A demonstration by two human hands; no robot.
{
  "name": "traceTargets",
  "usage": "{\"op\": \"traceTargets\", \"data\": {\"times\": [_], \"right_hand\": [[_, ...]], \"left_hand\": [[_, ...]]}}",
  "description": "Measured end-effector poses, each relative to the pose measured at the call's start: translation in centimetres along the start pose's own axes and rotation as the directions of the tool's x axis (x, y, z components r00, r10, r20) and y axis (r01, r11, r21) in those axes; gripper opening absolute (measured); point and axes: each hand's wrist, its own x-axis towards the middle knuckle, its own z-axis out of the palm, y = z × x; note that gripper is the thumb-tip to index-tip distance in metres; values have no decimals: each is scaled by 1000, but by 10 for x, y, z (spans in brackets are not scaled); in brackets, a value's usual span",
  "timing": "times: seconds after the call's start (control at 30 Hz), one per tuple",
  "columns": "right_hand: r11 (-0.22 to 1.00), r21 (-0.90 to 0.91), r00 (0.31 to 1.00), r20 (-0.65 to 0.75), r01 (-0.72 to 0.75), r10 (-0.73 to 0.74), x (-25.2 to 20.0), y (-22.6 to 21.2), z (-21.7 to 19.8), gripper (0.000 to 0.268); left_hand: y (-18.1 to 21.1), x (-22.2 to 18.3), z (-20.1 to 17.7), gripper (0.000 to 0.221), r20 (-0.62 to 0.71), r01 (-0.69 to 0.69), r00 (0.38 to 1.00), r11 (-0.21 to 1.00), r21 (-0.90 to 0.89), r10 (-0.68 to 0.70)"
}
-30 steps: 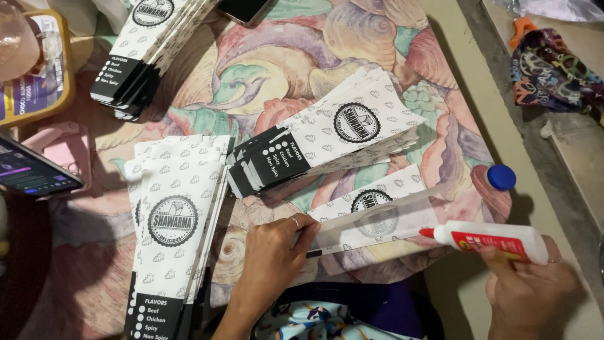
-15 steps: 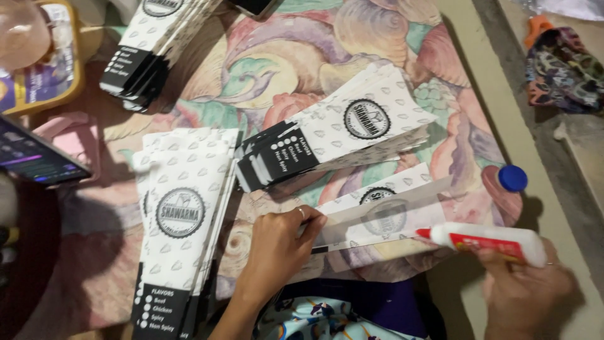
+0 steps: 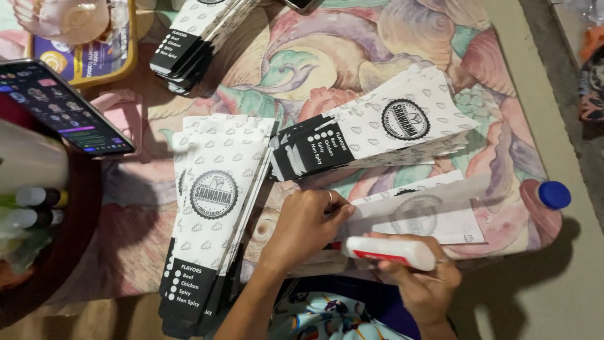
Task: The person applies glue from a bottle to the edges of paper food containers and presses the edges together by hand.
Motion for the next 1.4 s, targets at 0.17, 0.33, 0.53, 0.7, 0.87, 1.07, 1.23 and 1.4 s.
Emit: {"op": "traceTargets", "data": {"times": [0.17, 0.33, 0.53, 0.7, 0.87, 1.07, 1.23, 1.4], "right_hand": [[997, 74, 990, 139, 8, -18, 0, 4, 21, 35], [996, 81, 995, 94, -26, 18, 0, 4, 16, 38], [890, -456, 918, -344, 21, -199, 31, 51, -152, 42], [778, -576, 934, -355, -251, 38, 73, -16, -151, 35], [39, -968, 922, 222, 247, -317, 65, 5, -181, 35], [314, -500, 590, 710, 807, -385, 62, -39, -96, 15], [429, -471, 634, 627, 771, -452, 59, -13, -95, 22], [444, -495, 664, 578, 747, -474, 58, -19, -86, 13]], "left_hand": [[-3, 3, -2, 25, 21, 10, 1000, 1000, -27, -9], [-3, -3, 0, 18, 32, 1, 1000, 998, -70, 1], [-10, -35, 33, 6, -183, -361, 915, 932, 26, 360], [-12, -47, 49, 5, -242, -476, 817, 849, 229, 523], [-12, -51, 53, 6, -240, -520, 774, 804, 287, 586], [-11, -51, 51, 1, -241, -550, 747, 779, 299, 620], [-13, -51, 54, 2, -260, -553, 739, 780, 292, 622], [-13, -52, 56, 3, -262, -543, 745, 786, 295, 613]]}}
